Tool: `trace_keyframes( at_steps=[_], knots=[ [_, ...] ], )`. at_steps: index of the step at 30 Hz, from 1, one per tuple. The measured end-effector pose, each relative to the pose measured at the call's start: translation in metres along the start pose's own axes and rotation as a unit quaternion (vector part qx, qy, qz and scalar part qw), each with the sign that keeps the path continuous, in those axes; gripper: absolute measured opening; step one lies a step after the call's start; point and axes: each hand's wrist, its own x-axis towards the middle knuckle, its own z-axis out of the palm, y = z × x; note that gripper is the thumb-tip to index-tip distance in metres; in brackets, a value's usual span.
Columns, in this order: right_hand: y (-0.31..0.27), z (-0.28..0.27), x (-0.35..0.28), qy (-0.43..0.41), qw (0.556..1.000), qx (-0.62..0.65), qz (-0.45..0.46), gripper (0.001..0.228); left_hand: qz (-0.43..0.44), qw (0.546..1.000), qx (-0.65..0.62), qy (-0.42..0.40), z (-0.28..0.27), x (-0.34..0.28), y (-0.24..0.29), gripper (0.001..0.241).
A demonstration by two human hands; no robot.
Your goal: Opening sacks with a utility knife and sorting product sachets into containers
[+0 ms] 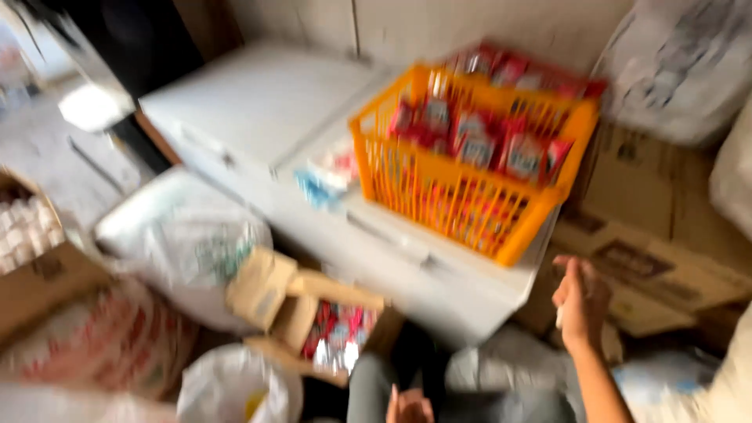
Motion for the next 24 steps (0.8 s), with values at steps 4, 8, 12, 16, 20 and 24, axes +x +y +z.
trace_keyframes(
  at_steps=[4,8,12,16,20,24],
  knots=[
    [0.119,-0.049,-0.133,-0.063,0.956,-0.027,0.286,0.025,0.006,0.975,0.169,0.143,0.200,-0.091,0.113,0.059],
    [0.155,-0.060,-0.224,-0.113,0.894,0.050,0.430,0.024,0.150,0.902,0.308,0.262,0.179,-0.045,0.173,0.043],
    [0.178,-0.062,-0.270,-0.147,0.858,-0.012,0.493,0.023,0.237,0.651,0.637,0.339,0.128,0.018,0.224,0.036],
    [0.174,-0.055,-0.262,-0.168,0.847,-0.050,0.502,0.021,0.140,0.504,0.797,0.302,0.050,0.053,0.224,0.026],
    [0.188,-0.067,-0.253,-0.147,0.850,-0.029,0.506,0.025,-0.036,0.332,0.927,0.169,-0.003,0.063,0.198,0.045],
    [0.190,-0.060,-0.254,-0.125,0.846,-0.036,0.517,0.026,-0.065,0.276,0.949,0.136,0.001,0.063,0.198,0.030]
  ],
)
